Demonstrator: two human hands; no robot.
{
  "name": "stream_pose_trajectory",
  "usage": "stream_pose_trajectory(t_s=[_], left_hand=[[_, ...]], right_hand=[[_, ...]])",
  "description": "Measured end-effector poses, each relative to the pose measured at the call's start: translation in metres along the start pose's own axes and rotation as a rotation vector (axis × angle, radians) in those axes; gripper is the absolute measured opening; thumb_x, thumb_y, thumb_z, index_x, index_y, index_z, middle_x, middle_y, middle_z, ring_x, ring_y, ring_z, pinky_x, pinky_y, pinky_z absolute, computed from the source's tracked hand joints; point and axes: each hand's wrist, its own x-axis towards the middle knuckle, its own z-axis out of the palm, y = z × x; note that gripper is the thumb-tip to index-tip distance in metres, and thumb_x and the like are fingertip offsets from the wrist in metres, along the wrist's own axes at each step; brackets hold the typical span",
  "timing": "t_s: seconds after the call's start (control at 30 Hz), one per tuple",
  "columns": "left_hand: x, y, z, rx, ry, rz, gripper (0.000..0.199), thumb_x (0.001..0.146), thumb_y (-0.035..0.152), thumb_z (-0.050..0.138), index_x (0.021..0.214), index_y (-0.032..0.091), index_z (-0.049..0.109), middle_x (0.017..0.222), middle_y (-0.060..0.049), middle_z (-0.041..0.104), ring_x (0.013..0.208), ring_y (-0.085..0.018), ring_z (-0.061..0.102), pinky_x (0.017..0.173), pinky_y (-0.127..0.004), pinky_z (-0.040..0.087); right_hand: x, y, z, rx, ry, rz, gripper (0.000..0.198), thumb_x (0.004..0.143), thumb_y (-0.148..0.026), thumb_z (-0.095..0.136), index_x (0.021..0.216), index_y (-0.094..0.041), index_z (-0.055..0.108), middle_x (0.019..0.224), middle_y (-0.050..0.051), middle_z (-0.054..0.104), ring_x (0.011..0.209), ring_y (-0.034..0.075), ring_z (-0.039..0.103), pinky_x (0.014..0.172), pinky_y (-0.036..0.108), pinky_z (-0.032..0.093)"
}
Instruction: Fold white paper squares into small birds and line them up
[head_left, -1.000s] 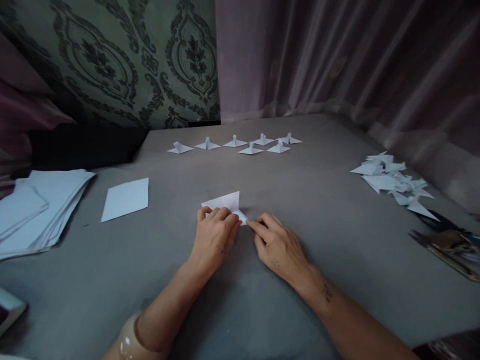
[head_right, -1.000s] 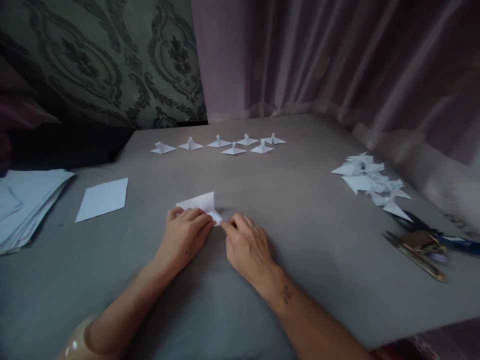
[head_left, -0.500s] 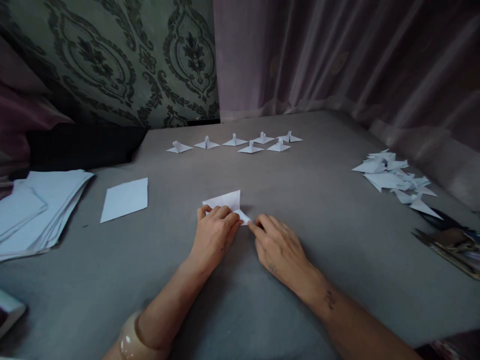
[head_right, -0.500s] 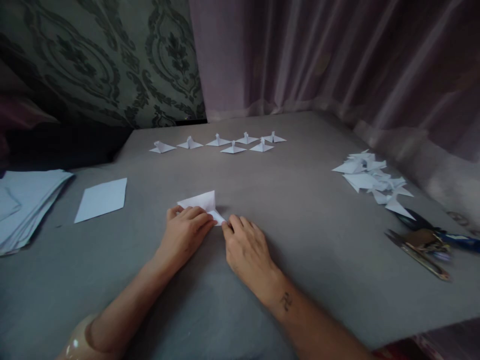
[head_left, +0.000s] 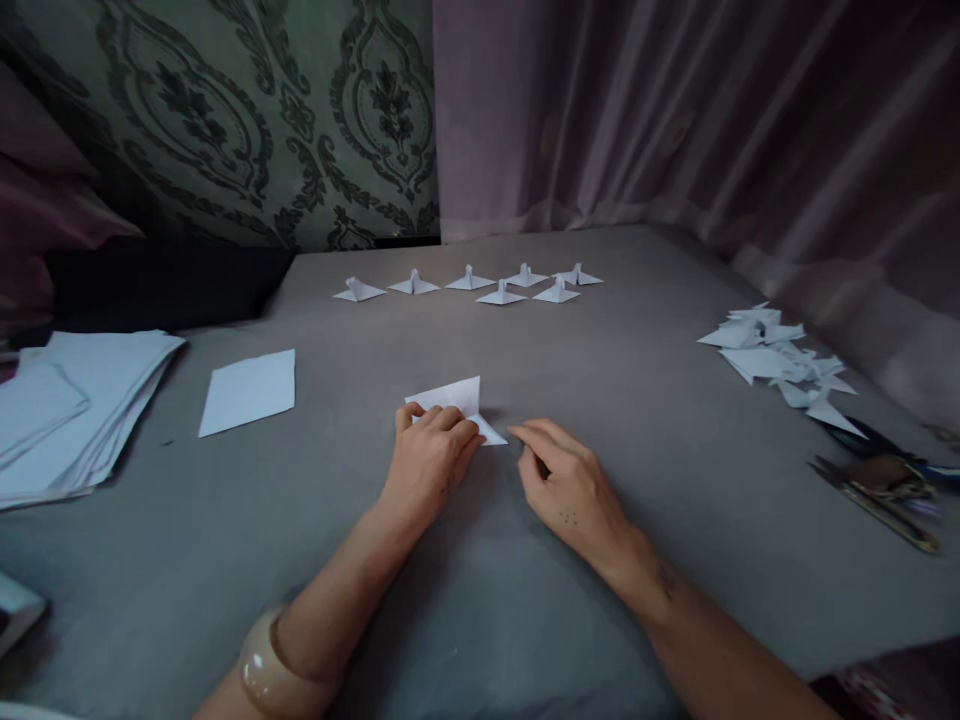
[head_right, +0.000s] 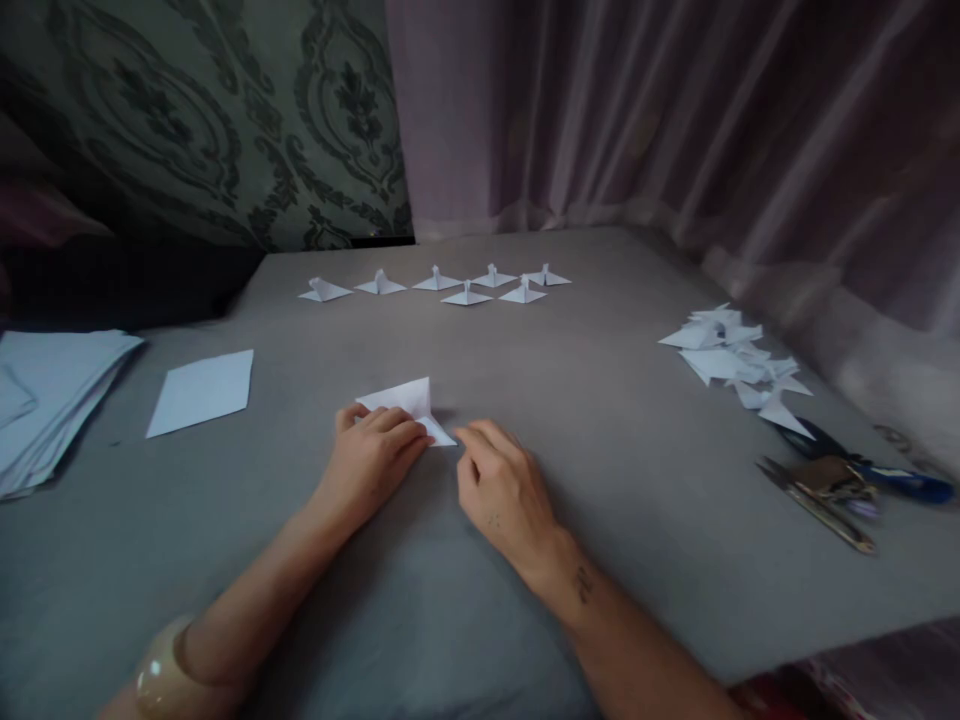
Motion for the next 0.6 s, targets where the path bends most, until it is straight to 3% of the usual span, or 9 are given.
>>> stream_pose_trajectory(t_s=[0.1,0.27,0.6], left_hand=[[0.0,0.0,-0.001,0.01,0.001,0.006,0.028,0.096,0.032,0.043,0.083,0.022,0.066,0.084,-0.003,0.067,0.082,-0.019,0.059,0.086,-0.041,0.026],[-0.002,-0.001,0.0,0.002,0.012,0.012,0.025,0.095,0.031,0.045,0.084,0.022,0.066,0.085,-0.002,0.067,0.084,-0.02,0.059,0.086,-0.041,0.026],[-0.003,-0.007,0.008,-0.089,0.045,-0.032,0.015,0.09,0.033,0.054,0.089,0.022,0.064,0.091,-0.003,0.068,0.087,-0.02,0.06,0.084,-0.039,0.026]], right_hand=[[0.001,-0.007,0.009,0.06,-0.021,-0.058,0.039,0.086,-0.005,0.037,0.114,-0.019,0.061,0.108,0.007,0.065,0.101,0.017,0.06,0.091,0.031,0.048],[-0.004,-0.021,0.01,-0.1,-0.156,-0.097,0.037,0.087,-0.004,0.036,0.112,-0.016,0.061,0.109,0.01,0.063,0.105,0.022,0.056,0.092,0.036,0.048],[-0.007,-0.029,0.013,-0.227,-0.183,-0.105,0.034,0.09,-0.006,0.038,0.117,-0.011,0.057,0.107,0.013,0.06,0.101,0.023,0.054,0.09,0.037,0.049]])
